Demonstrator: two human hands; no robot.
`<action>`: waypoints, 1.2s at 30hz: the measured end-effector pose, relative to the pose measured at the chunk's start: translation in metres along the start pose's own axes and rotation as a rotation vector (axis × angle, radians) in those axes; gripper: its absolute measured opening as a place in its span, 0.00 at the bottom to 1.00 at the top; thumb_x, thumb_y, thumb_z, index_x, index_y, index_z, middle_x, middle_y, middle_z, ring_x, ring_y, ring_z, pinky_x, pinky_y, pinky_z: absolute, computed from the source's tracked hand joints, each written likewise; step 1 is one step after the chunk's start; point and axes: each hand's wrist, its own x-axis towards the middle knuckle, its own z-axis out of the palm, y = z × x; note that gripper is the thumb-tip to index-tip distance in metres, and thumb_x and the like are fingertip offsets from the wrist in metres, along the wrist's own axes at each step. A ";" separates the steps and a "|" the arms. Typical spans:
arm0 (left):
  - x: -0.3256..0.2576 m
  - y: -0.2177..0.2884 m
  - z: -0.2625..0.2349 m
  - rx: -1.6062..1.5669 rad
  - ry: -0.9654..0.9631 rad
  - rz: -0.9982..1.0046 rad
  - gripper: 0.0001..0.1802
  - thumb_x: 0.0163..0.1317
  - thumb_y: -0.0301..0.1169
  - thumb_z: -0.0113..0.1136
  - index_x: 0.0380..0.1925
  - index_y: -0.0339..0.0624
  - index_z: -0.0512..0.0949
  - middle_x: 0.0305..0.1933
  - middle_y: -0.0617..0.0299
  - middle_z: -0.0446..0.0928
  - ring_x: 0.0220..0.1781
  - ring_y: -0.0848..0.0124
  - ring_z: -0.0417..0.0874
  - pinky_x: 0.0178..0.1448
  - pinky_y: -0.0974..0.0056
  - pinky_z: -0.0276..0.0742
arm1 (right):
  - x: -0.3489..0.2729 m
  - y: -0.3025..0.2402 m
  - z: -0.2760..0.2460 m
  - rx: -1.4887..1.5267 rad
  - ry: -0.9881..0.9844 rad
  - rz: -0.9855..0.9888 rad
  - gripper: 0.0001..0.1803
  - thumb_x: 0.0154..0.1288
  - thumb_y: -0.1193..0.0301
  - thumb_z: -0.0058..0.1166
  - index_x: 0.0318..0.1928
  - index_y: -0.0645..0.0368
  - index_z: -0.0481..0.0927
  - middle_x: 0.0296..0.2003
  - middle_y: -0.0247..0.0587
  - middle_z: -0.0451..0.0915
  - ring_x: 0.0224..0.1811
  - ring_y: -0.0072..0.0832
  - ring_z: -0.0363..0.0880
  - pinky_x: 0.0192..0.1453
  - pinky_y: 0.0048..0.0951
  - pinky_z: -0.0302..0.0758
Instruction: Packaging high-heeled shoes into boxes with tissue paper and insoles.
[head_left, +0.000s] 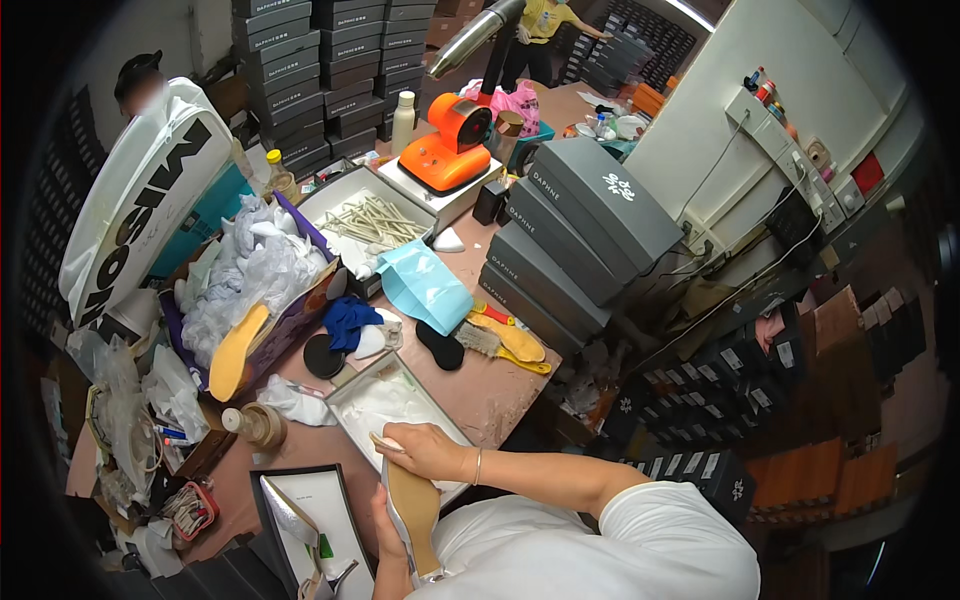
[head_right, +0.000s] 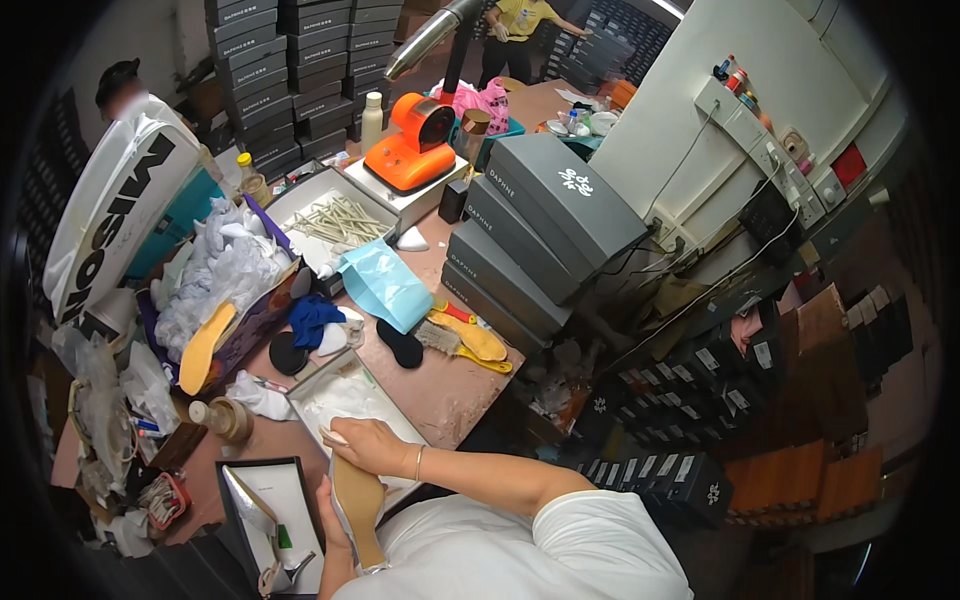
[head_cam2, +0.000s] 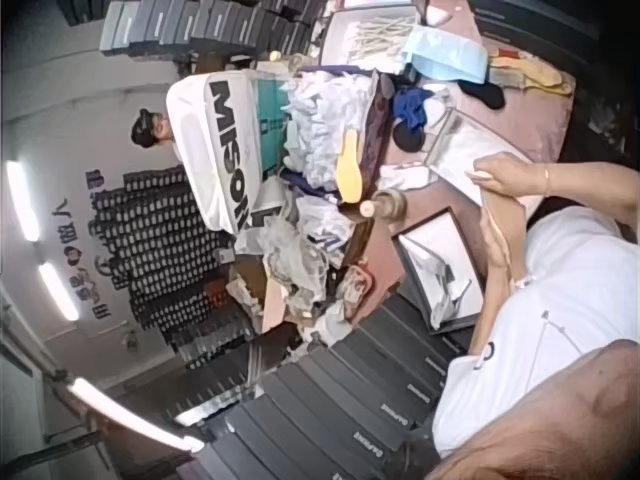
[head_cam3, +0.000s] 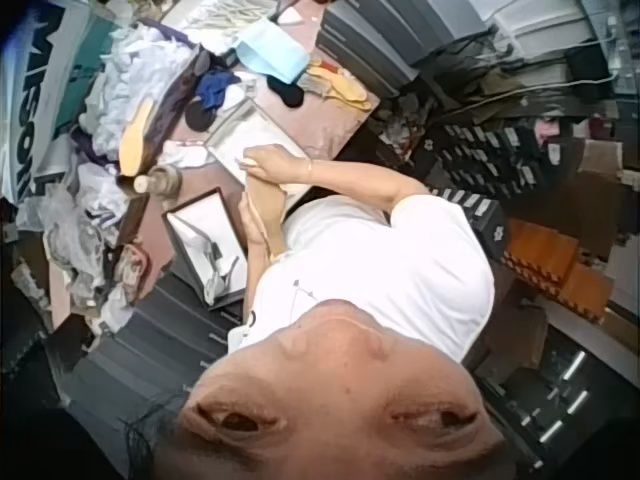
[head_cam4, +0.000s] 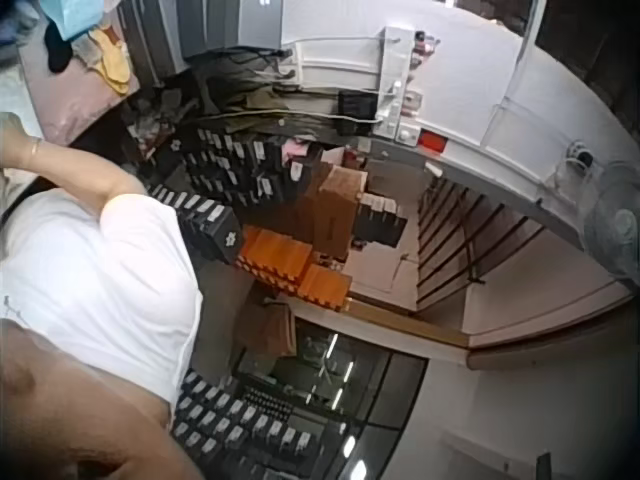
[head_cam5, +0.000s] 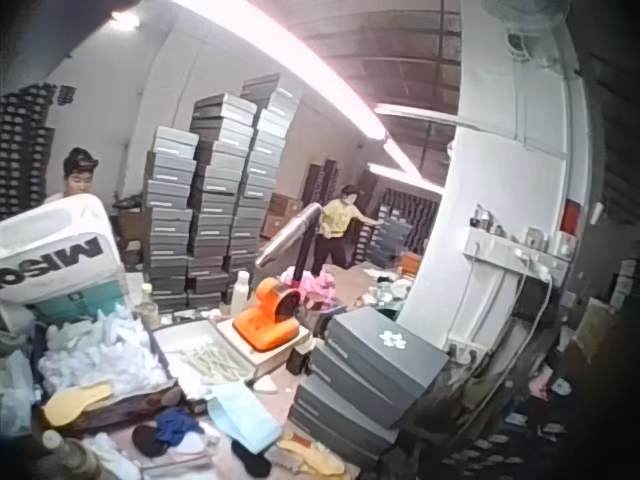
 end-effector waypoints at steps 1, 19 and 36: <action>0.002 0.005 0.007 0.001 -0.017 0.007 0.27 0.67 0.52 0.39 0.48 0.40 0.73 0.43 0.59 0.77 0.42 0.70 0.79 0.47 0.65 0.76 | -0.003 -0.004 0.002 -0.001 0.051 -0.015 0.10 0.65 0.65 0.52 0.36 0.59 0.71 0.29 0.53 0.77 0.33 0.51 0.78 0.35 0.44 0.74; 0.057 0.026 -0.041 -0.190 -0.005 -0.189 0.22 0.66 0.45 0.42 0.44 0.38 0.75 0.42 0.57 0.79 0.42 0.67 0.81 0.47 0.64 0.78 | -0.011 -0.025 0.010 0.167 -0.023 -0.160 0.10 0.66 0.64 0.53 0.41 0.57 0.75 0.31 0.44 0.73 0.30 0.43 0.77 0.33 0.37 0.74; 0.040 -0.004 -0.068 -0.317 -0.232 -0.051 0.26 0.69 0.47 0.35 0.50 0.38 0.73 0.44 0.59 0.79 0.44 0.68 0.80 0.53 0.65 0.76 | 0.006 -0.013 0.026 0.001 -0.081 -0.054 0.15 0.60 0.68 0.55 0.47 0.56 0.74 0.34 0.48 0.78 0.35 0.47 0.79 0.37 0.41 0.77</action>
